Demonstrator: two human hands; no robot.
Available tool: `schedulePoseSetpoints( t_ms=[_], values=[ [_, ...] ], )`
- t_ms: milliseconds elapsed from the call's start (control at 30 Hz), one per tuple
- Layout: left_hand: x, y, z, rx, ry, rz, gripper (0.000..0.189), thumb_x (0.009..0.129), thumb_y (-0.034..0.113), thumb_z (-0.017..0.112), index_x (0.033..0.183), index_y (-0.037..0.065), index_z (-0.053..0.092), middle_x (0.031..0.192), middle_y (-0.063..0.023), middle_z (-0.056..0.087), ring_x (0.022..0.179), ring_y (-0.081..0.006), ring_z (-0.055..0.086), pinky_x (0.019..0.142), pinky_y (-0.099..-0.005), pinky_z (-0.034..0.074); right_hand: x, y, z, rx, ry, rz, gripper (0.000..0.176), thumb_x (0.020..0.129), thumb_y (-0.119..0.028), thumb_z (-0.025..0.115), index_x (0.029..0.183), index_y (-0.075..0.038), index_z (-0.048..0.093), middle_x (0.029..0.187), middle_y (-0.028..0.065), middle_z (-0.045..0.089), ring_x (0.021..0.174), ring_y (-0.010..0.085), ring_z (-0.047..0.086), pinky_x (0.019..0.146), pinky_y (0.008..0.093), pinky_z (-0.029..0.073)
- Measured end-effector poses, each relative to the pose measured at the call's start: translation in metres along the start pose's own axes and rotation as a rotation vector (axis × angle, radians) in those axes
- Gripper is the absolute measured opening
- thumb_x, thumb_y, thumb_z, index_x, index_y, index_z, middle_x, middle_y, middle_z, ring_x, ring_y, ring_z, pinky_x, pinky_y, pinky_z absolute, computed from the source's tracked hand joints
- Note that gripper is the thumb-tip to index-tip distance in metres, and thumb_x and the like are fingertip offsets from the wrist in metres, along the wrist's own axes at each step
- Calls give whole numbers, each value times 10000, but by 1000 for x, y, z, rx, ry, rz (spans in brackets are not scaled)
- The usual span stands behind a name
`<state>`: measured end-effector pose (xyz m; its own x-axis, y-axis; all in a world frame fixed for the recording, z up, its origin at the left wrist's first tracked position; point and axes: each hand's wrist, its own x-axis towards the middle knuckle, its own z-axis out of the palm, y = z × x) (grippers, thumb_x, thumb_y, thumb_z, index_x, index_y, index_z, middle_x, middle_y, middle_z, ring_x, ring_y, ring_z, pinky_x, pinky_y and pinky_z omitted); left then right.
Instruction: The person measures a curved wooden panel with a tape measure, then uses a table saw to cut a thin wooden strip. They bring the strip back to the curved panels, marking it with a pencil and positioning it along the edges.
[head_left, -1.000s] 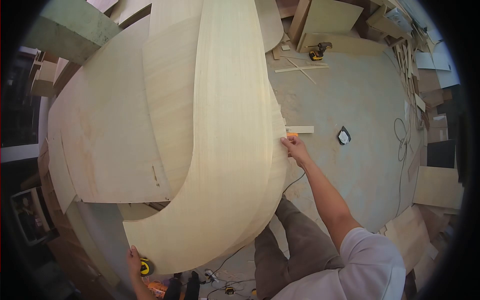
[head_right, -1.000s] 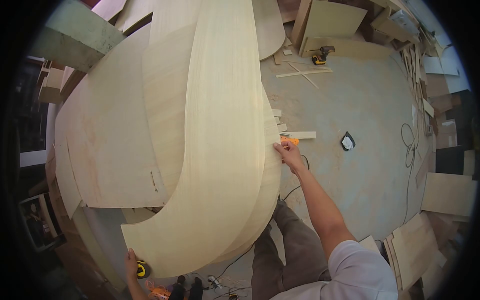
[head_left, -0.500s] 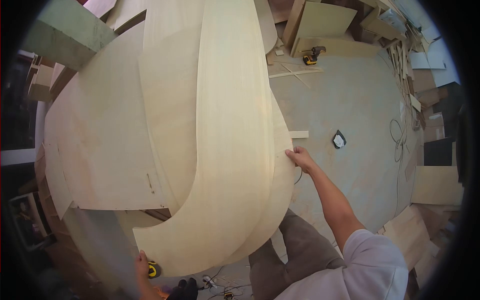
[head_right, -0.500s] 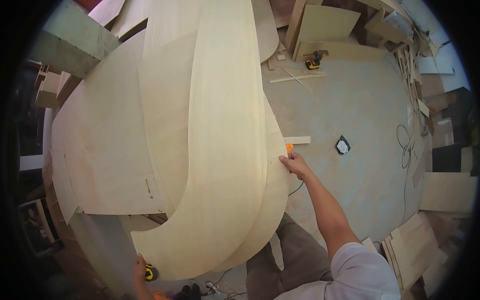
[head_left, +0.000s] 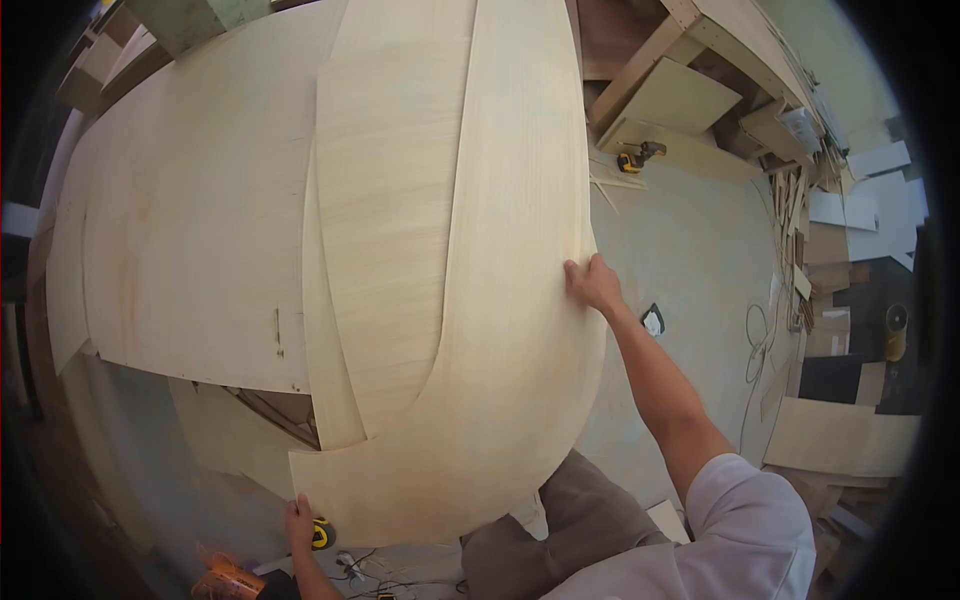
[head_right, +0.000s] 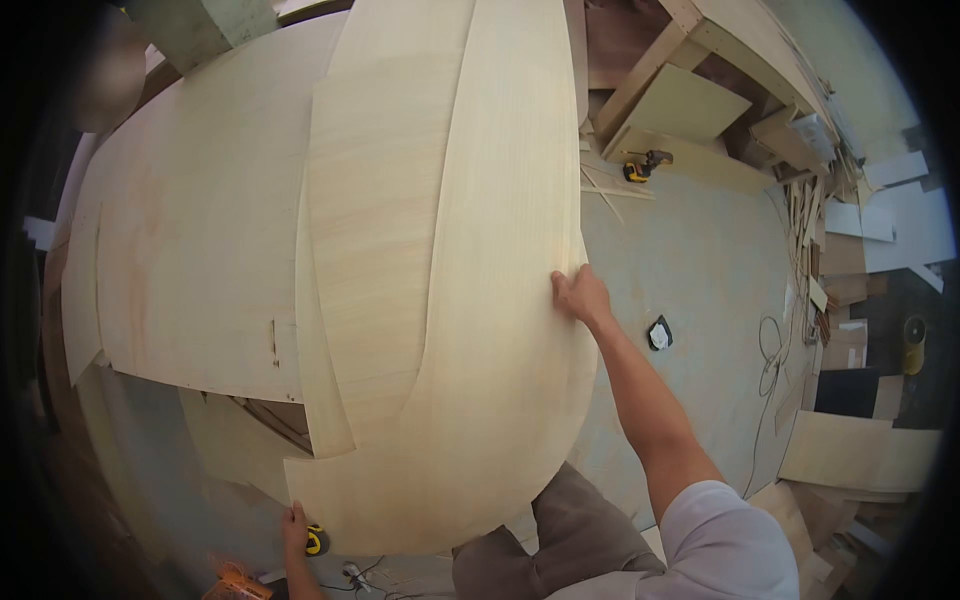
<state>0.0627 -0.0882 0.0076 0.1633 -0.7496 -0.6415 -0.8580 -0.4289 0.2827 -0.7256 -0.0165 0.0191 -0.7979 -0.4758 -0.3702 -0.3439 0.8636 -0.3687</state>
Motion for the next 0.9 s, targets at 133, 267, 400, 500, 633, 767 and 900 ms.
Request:
schedulePoseSetpoints(
  t_ms=[133, 267, 400, 500, 633, 767, 900],
  values=[
    [-15, -49, 6, -123, 56, 32, 547, 1022, 477, 500, 981, -63, 583, 914, -193, 617, 849, -302, 573, 812, -418, 461, -13, -22, 13, -160, -34, -15, 657, 922, -527, 584, 1028, 121, 563, 958, 344, 675, 943, 483, 664, 840, 500, 515],
    [-31, -72, 9, -117, -18, -57, 545, 1035, 461, 476, 1085, -66, 607, 993, -218, 651, 911, -307, 604, 849, -420, 468, -16, -45, 23, -140, -86, -103, 612, 918, -505, 596, 1030, 96, 554, 945, 346, 669, 927, 489, 659, 819, 513, 518],
    [-52, -70, 22, -154, -35, -27, 567, 1051, 456, 448, 1132, -84, 600, 1026, -204, 665, 952, -273, 612, 875, -405, 475, -6, -73, 21, -109, -172, -234, 547, 938, -452, 581, 1050, 81, 527, 954, 325, 676, 907, 460, 671, 809, 525, 518],
    [-77, -59, 30, -240, -72, -47, 585, 1059, 457, 429, 1172, -97, 578, 1074, -196, 656, 1003, -262, 602, 904, -390, 469, 0, -92, 21, -98, -250, -200, 530, 949, -444, 578, 1092, 62, 511, 980, 296, 684, 928, 441, 672, 805, 516, 518],
    [-88, -57, 38, -213, -89, -180, 629, 1055, 472, 417, 1295, -99, 527, 1194, -226, 625, 1095, -306, 587, 969, -398, 448, 2, -100, 19, -97, -273, -131, 533, 950, -447, 590, 1135, 46, 502, 1021, 269, 690, 969, 418, 672, 813, 508, 520],
    [-87, -51, 55, -171, 123, -248, 649, 1003, 455, 533, 1366, -78, 460, 1246, -244, 595, 1105, -336, 584, 988, -407, 442, -1, -100, 20, -71, -258, -124, 538, 946, -463, 601, 1145, 29, 509, 1059, 262, 688, 1010, 411, 666, 839, 511, 516],
    [-98, -23, 66, 25, 345, -157, 809, 851, 379, 727, 1450, -24, 360, 1291, -283, 539, 1179, -421, 552, 1039, -470, 423, -1, -92, 17, -90, -279, -178, 547, 943, -429, 615, 1203, 43, 522, 1079, 257, 687, 1028, 404, 665, 856, 501, 518]
  ],
)
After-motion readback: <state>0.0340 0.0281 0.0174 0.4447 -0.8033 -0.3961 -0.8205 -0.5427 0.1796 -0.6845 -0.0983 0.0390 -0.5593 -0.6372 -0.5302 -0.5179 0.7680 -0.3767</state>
